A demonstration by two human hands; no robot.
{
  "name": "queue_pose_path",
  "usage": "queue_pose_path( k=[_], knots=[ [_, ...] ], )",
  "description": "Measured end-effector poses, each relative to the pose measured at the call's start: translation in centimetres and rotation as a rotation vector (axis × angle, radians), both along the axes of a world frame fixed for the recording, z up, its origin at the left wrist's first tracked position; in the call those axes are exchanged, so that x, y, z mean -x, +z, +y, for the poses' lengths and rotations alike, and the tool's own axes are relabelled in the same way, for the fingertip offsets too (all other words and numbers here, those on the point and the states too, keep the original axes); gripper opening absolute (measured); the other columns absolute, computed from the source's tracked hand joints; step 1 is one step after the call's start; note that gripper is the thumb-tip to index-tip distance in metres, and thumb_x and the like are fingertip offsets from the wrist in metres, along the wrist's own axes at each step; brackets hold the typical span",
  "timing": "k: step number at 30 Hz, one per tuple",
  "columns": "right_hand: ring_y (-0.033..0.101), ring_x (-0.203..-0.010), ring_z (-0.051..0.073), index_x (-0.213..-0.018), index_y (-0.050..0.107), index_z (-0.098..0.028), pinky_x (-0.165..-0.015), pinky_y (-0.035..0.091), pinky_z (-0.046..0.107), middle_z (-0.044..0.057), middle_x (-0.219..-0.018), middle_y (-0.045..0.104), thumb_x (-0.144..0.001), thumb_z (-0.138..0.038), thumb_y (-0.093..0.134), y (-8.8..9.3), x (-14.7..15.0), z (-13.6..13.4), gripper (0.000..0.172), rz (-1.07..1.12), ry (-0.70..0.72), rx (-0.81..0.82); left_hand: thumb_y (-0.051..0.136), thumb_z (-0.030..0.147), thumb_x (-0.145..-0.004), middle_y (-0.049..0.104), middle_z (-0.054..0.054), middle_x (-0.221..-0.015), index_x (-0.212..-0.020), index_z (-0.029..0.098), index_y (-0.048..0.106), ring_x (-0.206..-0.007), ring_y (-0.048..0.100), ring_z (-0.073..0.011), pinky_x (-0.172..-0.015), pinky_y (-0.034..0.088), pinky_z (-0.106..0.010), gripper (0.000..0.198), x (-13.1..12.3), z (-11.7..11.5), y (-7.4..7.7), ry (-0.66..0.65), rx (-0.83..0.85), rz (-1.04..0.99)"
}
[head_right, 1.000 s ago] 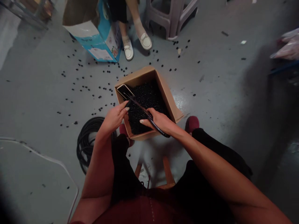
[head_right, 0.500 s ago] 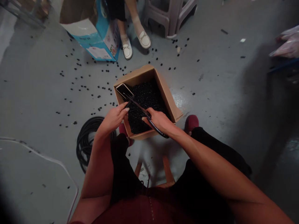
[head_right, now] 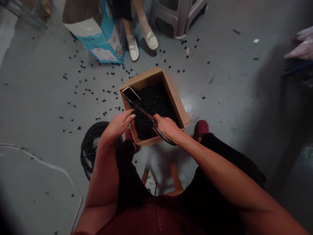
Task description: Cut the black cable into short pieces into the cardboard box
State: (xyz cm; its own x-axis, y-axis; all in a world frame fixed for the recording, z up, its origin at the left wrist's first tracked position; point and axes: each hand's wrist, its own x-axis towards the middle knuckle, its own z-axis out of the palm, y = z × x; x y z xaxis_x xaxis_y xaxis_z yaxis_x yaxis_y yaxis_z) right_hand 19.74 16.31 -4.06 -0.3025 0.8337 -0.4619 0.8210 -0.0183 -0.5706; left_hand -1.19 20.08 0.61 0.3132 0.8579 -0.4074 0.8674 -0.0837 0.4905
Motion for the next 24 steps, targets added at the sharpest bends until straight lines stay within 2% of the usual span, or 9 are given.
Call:
queue_pose_path(
  k=[8,15,24],
  knots=[
    [0.056,-0.061,0.019,-0.101,0.058,-0.022,-0.055,0.029,0.025,0.006,-0.073,0.065,-0.083,-0.028,0.050,-0.8,0.7,-0.7,0.020,0.052,-0.012,0.058,0.035,0.029,-0.094,0.068,-0.010,-0.087,-0.093,0.017,0.062,-0.078,0.061,-0.0211,-0.072,0.044,-0.030,0.030,0.2,0.0,0.0,-0.057,0.039,0.111],
    [0.061,-0.070,0.018,-0.096,0.058,-0.018,-0.062,0.037,0.023,0.005,-0.079,0.067,-0.083,-0.019,0.045,-1.9,1.9,-2.0,0.018,0.201,0.026,0.129,0.037,0.026,-0.093,0.069,-0.011,-0.087,-0.089,0.016,0.063,-0.074,0.059,-0.0197,-0.069,0.042,-0.029,0.029,0.3,-0.2,-0.4,-0.125,0.104,0.241],
    [0.064,-0.077,0.018,-0.094,0.058,-0.018,-0.064,0.038,0.022,0.006,-0.083,0.069,-0.083,-0.017,0.045,-1.7,2.3,-2.4,0.018,0.186,0.025,0.159,0.039,0.025,-0.092,0.069,-0.012,-0.086,-0.085,0.016,0.065,-0.073,0.060,-0.0197,-0.066,0.041,-0.028,0.028,0.5,-0.2,-0.8,-0.142,0.110,0.280]
  ],
)
